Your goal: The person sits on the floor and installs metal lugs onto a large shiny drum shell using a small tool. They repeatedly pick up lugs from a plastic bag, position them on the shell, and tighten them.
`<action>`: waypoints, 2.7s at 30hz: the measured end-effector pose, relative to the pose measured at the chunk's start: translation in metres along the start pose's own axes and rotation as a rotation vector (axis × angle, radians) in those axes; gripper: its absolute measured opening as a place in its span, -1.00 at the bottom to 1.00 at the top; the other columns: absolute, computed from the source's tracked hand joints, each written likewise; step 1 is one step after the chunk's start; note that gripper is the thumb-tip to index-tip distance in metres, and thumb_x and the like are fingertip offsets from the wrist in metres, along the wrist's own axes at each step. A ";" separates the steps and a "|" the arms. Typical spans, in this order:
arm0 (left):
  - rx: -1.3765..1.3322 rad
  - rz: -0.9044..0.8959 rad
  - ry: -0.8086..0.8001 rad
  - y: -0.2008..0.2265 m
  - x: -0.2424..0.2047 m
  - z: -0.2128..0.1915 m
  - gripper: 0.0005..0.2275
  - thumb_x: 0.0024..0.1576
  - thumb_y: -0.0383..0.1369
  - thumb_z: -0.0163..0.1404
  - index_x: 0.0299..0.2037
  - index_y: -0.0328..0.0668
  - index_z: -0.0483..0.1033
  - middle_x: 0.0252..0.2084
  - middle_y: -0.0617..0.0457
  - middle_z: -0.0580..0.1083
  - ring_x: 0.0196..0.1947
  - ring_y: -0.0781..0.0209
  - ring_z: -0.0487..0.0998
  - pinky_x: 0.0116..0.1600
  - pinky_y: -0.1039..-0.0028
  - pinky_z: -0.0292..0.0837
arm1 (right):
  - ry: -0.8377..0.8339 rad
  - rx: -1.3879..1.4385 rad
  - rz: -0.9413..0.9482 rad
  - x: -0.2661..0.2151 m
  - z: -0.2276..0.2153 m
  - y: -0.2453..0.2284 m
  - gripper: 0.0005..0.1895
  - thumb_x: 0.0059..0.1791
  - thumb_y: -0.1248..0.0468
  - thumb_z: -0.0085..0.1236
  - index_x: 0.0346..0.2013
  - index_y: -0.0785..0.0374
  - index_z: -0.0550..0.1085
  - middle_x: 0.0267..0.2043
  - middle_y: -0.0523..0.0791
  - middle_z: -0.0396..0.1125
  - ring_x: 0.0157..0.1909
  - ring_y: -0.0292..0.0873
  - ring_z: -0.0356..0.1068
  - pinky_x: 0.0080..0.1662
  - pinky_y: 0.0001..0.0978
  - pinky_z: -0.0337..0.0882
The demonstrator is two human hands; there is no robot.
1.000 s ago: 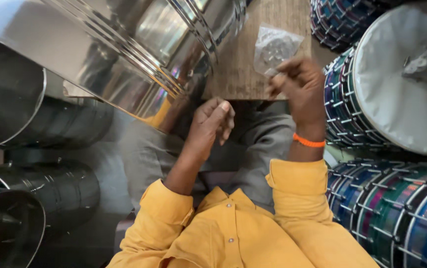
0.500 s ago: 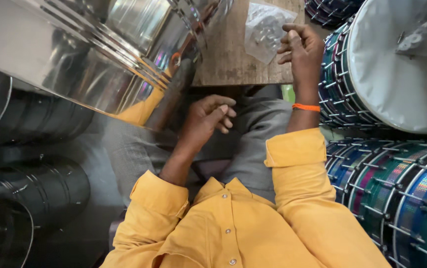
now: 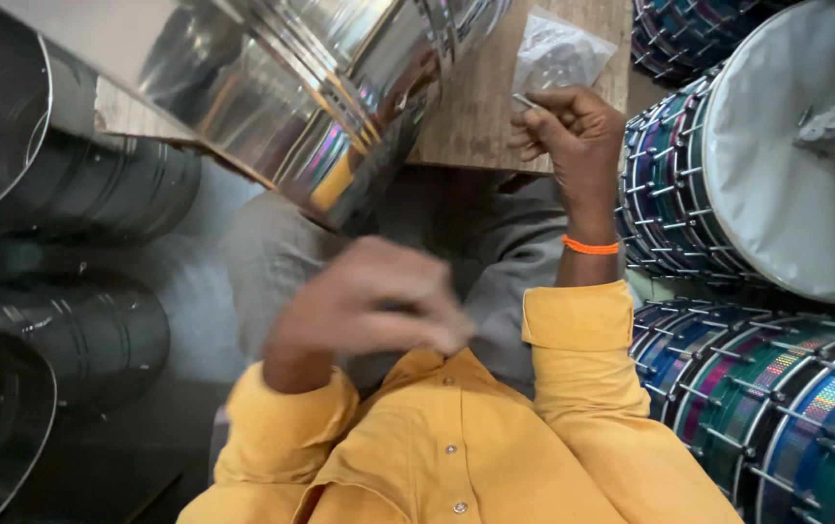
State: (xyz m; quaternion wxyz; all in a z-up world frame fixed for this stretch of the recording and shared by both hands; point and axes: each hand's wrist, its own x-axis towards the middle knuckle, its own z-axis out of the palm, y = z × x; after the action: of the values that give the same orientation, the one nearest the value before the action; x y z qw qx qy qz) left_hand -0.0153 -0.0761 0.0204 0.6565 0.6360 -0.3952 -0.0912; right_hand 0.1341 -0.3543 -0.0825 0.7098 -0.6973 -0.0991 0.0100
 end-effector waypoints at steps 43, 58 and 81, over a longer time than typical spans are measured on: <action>0.441 -0.160 0.577 -0.106 0.042 -0.067 -0.68 0.27 -0.22 0.05 0.14 -0.20 0.51 0.09 0.04 0.57 0.09 0.18 0.60 0.20 0.37 0.46 | 0.058 -0.622 -0.498 -0.037 0.128 -0.130 -0.80 0.03 0.51 0.31 -0.06 0.34 0.57 -0.16 -0.05 0.48 -0.20 -0.27 0.49 -0.14 -0.49 0.47; -0.136 -0.143 0.568 -0.182 0.043 -0.064 -0.75 0.32 -0.44 -0.05 0.14 -0.44 0.47 0.08 -0.07 0.51 0.11 0.21 0.52 0.21 0.47 0.47 | 0.042 -0.595 -0.456 -0.036 0.127 -0.127 -0.84 0.03 0.47 0.27 -0.09 0.35 0.57 -0.28 -0.07 0.45 -0.31 -0.28 0.54 -0.27 -0.51 0.45; 0.086 -0.111 0.584 -0.201 0.061 -0.058 -0.68 0.29 -0.25 0.03 0.17 -0.23 0.51 0.14 0.09 0.54 0.19 0.29 0.50 0.31 0.48 0.35 | 0.077 -0.539 -0.386 -0.037 0.128 -0.120 -0.87 0.04 0.51 0.24 -0.11 0.40 0.56 -0.24 -0.08 0.48 -0.25 -0.26 0.57 -0.23 -0.53 0.49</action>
State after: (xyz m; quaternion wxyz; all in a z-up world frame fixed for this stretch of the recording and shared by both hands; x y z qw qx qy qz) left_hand 0.1395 -0.1053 -0.1301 0.7088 0.6832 -0.1580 0.0765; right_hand 0.0628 -0.2369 0.0333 0.4920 -0.8282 -0.2015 -0.1774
